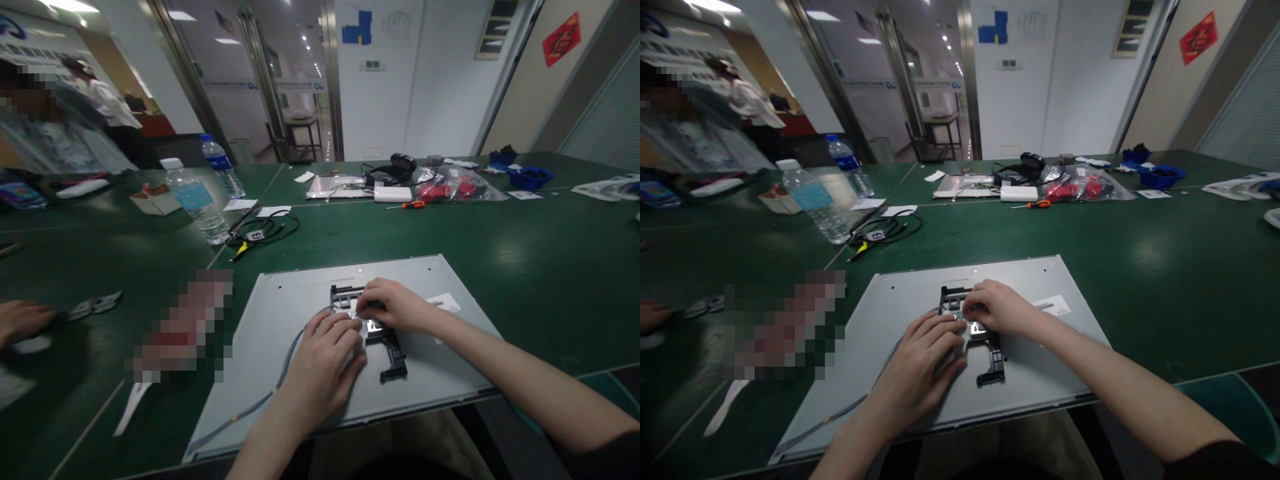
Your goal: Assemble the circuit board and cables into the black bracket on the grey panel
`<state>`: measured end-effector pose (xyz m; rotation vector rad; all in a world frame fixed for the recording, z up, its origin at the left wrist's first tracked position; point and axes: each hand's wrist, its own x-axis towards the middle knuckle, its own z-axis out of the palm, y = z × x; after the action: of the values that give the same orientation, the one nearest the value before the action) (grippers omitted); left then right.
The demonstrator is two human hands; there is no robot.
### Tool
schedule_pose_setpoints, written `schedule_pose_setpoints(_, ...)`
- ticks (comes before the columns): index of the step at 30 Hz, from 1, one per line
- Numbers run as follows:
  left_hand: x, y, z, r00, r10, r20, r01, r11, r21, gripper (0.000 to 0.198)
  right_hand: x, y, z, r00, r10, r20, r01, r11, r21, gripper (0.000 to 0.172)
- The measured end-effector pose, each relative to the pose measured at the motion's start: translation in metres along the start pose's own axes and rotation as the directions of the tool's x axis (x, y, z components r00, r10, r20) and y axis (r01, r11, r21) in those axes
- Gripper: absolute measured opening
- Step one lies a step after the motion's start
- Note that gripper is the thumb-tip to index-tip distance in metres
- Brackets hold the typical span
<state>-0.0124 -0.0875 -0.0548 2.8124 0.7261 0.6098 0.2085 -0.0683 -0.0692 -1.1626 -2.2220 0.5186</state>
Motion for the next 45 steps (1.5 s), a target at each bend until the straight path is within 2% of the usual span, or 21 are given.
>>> schedule_pose_setpoints(4,0.0001,-0.002,0.0023,1.0,0.017,-0.01,-0.017,1.0,0.023,0.009,-0.0003,-0.0006,-0.0008,1.0,-0.002,-0.004,0.002,1.0,-0.001,0.008)
schedule_pose_setpoints(13,0.001,-0.0018,0.0033,0.999,0.024,-0.048,-0.022,0.999,0.041,0.014,-0.0001,0.0006,0.0001,1.0,-0.003,0.004,0.002,1.0,0.008,0.007)
schedule_pose_setpoints(27,-0.0014,-0.0006,-0.0002,0.999,-0.001,0.053,0.0,1.0,0.03,0.014,0.0004,-0.002,-0.0009,1.0,-0.004,0.009,0.004,1.0,-0.006,0.007)
schedule_pose_setpoints(35,-0.003,0.0011,-0.0022,0.999,0.005,0.048,-0.006,1.0,0.013,0.016,0.0003,-0.0031,-0.0015,1.0,0.001,0.01,-0.001,1.0,0.0,0.008)
schedule_pose_setpoints(45,-0.0001,0.0029,-0.002,0.999,-0.028,0.034,0.029,0.999,-0.032,0.033,0.0005,-0.0013,-0.001,1.0,-0.006,0.002,0.006,1.0,0.005,0.008)
